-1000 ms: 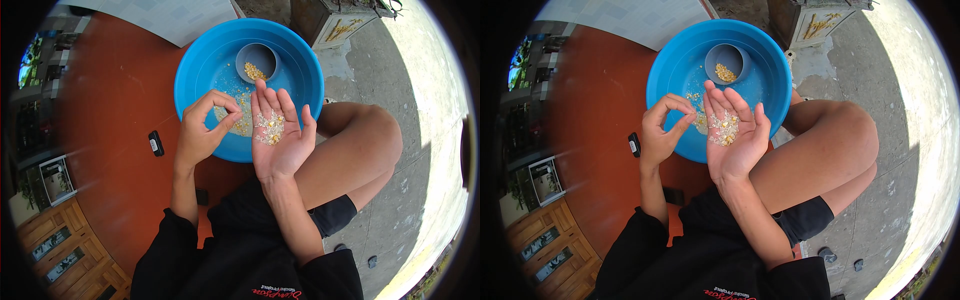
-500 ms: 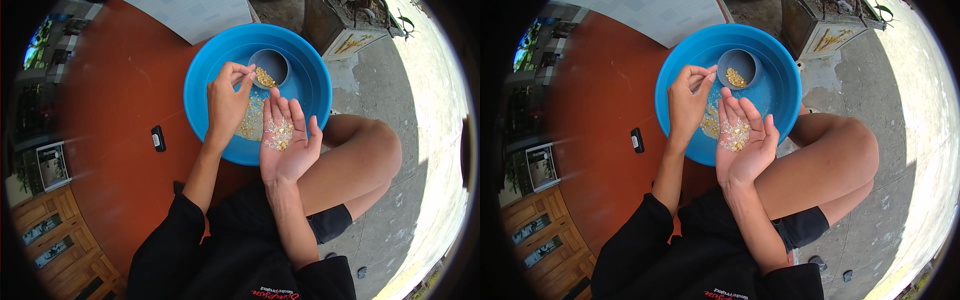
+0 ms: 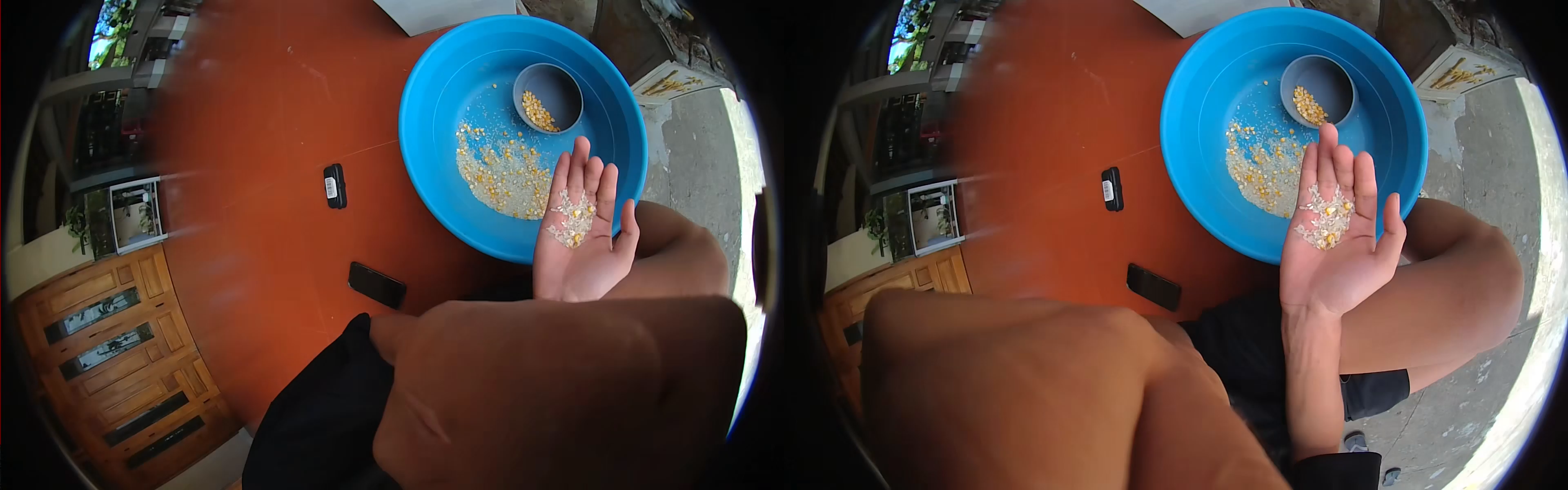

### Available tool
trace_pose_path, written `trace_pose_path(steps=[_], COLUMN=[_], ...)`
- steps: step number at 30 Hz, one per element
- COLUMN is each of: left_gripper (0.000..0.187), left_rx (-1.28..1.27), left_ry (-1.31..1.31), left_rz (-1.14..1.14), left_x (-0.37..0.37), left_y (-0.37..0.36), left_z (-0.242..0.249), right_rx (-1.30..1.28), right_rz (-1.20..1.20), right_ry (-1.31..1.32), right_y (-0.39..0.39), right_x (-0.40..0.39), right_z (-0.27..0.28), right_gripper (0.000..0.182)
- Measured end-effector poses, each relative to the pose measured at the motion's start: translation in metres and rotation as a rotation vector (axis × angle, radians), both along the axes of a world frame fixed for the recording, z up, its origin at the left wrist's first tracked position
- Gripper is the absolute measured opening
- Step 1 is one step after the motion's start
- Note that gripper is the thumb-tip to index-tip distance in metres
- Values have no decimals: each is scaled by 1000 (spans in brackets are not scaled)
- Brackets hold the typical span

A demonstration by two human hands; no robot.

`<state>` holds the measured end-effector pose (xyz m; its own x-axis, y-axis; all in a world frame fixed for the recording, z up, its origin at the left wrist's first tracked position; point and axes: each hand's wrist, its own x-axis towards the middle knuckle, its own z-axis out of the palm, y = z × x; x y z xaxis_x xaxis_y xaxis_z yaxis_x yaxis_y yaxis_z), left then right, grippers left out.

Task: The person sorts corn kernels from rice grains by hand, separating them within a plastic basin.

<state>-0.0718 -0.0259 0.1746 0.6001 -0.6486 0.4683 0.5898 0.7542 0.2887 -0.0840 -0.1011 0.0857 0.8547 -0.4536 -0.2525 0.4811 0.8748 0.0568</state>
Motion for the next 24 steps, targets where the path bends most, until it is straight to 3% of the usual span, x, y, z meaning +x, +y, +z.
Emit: trace_pose_path(steps=[2,4,7,17,20,22,24], left_gripper=[13,12,12,11,11,11,13], left_rx=[-25,-32,-10,128,401,760,1266], left_ry=[5,12,21,21,-30,-157,-595], left_rz=[-5,5,15,168,432,691,894], left_x=[-2,-3,-6,-1,4,14,34], left_y=[-1,0,1,14,30,43,59], left_z=[-1,-2,-4,-18,-34,-54,-79], right_rx=[17,-184,32,48,15,11,16], right_rz=[4,-78,-3,9,6,1,8], right_ry=[-18,348,-22,-13,22,82,92], right_y=[-10,8,-9,-8,-8,-6,-5], right_x=[-19,3,-10,-14,-15,-14,-16], right_z=[-40,11,-28,-38,-38,-31,-29], right_gripper=[53,53,52,54,55,58,60])
